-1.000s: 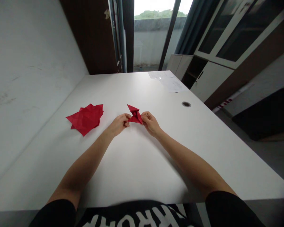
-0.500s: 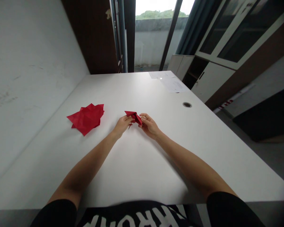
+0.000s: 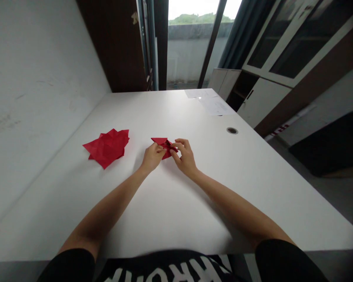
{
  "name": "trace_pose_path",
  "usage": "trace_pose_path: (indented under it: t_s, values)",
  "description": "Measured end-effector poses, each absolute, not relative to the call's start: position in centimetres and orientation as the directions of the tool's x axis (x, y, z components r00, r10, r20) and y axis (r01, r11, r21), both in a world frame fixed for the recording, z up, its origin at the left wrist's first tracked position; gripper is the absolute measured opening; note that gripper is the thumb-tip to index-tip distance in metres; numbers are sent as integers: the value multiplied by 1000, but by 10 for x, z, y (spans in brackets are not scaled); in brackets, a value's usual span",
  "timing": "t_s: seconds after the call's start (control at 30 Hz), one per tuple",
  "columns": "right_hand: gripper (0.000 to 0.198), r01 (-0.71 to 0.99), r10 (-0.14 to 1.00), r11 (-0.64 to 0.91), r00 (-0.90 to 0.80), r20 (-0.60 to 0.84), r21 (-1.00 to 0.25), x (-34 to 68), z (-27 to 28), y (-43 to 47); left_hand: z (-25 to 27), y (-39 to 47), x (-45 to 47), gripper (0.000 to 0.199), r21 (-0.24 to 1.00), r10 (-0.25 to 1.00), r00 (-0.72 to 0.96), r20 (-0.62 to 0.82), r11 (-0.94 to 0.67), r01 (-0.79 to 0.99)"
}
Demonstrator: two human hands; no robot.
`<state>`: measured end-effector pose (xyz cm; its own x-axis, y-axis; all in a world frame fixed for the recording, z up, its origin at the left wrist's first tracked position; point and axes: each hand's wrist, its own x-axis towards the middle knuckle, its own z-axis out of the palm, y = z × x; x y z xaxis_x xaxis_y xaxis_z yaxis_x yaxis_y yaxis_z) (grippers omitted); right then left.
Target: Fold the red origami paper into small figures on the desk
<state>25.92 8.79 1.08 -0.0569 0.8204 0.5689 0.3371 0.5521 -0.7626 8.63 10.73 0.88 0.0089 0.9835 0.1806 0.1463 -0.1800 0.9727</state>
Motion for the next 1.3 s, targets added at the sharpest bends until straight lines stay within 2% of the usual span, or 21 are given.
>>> trace_pose_path:
  t_s: [0.1, 0.17, 0.27, 0.33, 0.43, 0.5, 0.57, 0.7, 0.8, 0.87, 0.97, 1.07, 1.2, 1.3]
  values:
    - [38, 134, 912, 401, 39, 409, -906, 252, 2, 91, 11, 103, 87, 21, 959, 974, -7, 225, -220, 178]
    - [43, -5, 965, 260, 41, 260, -966, 248, -5, 95, 13, 100, 89, 20, 946, 967, -9, 256, -249, 208]
    - [29, -74, 994, 98, -38, 102, -992, 246, -11, 100, 16, 97, 89, 17, 923, 955, -28, 296, -278, 267]
    - [20, -71, 995, 87, -44, 91, -994, 247, -11, 102, 17, 97, 88, 15, 898, 943, -40, 330, -301, 320]
    - [19, -58, 991, 77, -107, 83, -995, 249, -10, 102, 20, 99, 83, 15, 829, 914, -4, 407, -367, 422]
    - [19, -37, 986, 30, -161, 36, -999, 250, -9, 102, 21, 100, 78, 15, 753, 890, 46, 453, -409, 515]
    - [13, 59, 989, 50, -142, 42, -997, 253, -9, 102, 23, 100, 75, 15, 664, 868, 89, 489, -436, 607]
    - [12, 412, 961, 268, -46, 274, -871, 262, -6, 102, 25, 101, 72, 16, 502, 822, 122, 556, -449, 739]
    - [16, 475, 944, 310, -48, 327, -824, 268, -4, 107, 27, 102, 72, 11, 412, 805, 132, 578, -428, 805]
    - [20, 412, 962, 262, -35, 272, -873, 271, -3, 111, 28, 103, 71, 9, 385, 805, 146, 575, -423, 820]
    - [18, 126, 991, 124, -56, 118, -984, 272, -1, 117, 28, 106, 69, 12, 402, 817, 201, 541, -461, 792]
    - [19, -111, 992, -7, -128, 7, -994, 272, 5, 117, 28, 108, 69, 19, 456, 817, 261, 513, -518, 724]
    - [34, -114, 978, -40, -208, -15, -993, 273, 11, 114, 29, 106, 72, 20, 497, 799, 298, 522, -569, 655]
    - [35, -120, 977, -12, -214, 14, -993, 274, 9, 114, 31, 103, 74, 23, 527, 820, 309, 482, -553, 645]
